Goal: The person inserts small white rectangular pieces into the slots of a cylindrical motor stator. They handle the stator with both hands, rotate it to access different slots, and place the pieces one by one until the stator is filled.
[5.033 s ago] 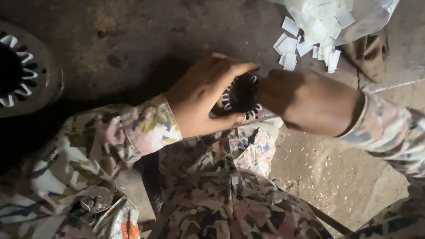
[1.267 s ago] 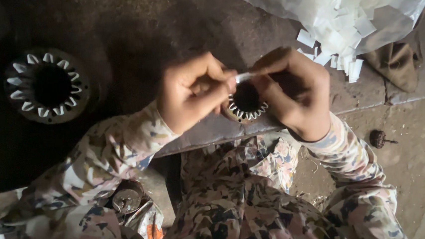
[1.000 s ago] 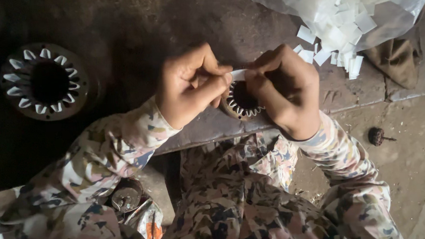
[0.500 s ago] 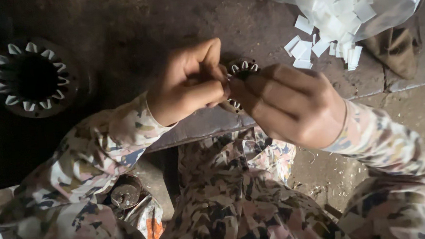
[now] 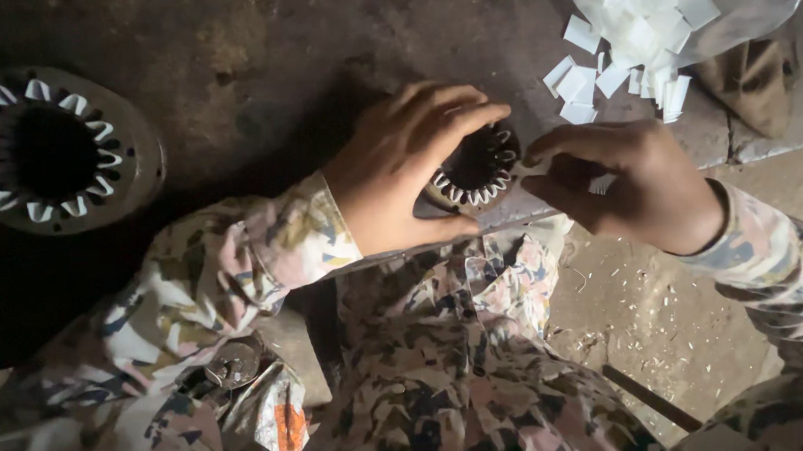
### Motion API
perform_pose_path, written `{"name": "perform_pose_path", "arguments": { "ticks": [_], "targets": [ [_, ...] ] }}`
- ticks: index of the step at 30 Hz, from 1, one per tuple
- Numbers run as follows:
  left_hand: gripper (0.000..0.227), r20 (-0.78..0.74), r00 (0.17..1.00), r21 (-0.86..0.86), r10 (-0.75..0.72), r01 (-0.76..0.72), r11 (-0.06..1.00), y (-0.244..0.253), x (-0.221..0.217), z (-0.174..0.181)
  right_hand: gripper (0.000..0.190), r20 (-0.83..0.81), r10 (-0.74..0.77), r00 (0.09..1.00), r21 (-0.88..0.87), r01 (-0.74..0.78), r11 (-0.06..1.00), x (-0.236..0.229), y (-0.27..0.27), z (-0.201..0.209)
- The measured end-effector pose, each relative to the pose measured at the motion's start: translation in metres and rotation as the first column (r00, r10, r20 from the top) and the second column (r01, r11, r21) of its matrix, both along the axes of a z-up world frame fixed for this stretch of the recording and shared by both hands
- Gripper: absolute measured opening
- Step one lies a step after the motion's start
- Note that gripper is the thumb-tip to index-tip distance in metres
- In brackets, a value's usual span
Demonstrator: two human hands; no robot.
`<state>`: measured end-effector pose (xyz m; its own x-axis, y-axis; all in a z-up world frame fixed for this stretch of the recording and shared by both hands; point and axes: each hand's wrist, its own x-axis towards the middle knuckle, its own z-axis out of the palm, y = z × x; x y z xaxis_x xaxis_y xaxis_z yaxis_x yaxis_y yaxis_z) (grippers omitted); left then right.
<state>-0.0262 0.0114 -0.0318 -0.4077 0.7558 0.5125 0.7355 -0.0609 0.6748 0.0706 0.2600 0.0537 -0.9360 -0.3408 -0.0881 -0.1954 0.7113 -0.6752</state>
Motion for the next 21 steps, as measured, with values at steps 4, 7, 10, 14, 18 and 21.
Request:
{"name": "perform_pose_path", "arguments": {
  "ticks": [4, 7, 10, 14, 18, 21],
  "targets": [
    [0.103, -0.019, 0.999, -0.058, 0.033, -0.034, 0.998, 0.001, 0.003, -0.008, 0.011, 0.044, 0.017, 0.999, 0.02, -0.018, 1.0, -0.015, -0.006, 0.001],
    [0.101, -0.003, 1.0, -0.046, 0.024, -0.024, 0.999, 0.0, 0.004, -0.011, 0.01, 0.103, -0.037, 0.994, 0.232, 0.012, 0.973, -0.021, -0.014, 0.009],
    [0.1, -0.009, 1.0, -0.039, 0.026, -0.027, 0.999, -0.001, 0.003, -0.014, 0.011, 0.087, 0.128, 0.988, 0.239, -0.146, 0.96, -0.026, -0.027, 0.017],
    [0.1, -0.024, 0.999, -0.005, 0.026, -0.026, 1.0, 0.0, 0.005, -0.019, 0.025, 0.035, 0.28, 0.959, 0.564, -0.25, 0.787, -0.024, -0.056, 0.02],
    [0.101, -0.028, 0.999, 0.022, 0.041, -0.04, 0.999, 0.005, 0.006, -0.024, 0.017, 0.384, 0.231, 0.894, 0.719, -0.447, 0.532, -0.045, -0.069, 0.026],
    [0.096, -0.018, 0.999, 0.042, 0.031, -0.031, 0.999, 0.005, 0.004, -0.021, 0.02, 0.604, -0.083, 0.793, 0.669, -0.448, 0.593, -0.065, -0.068, 0.032]
  ]
}}
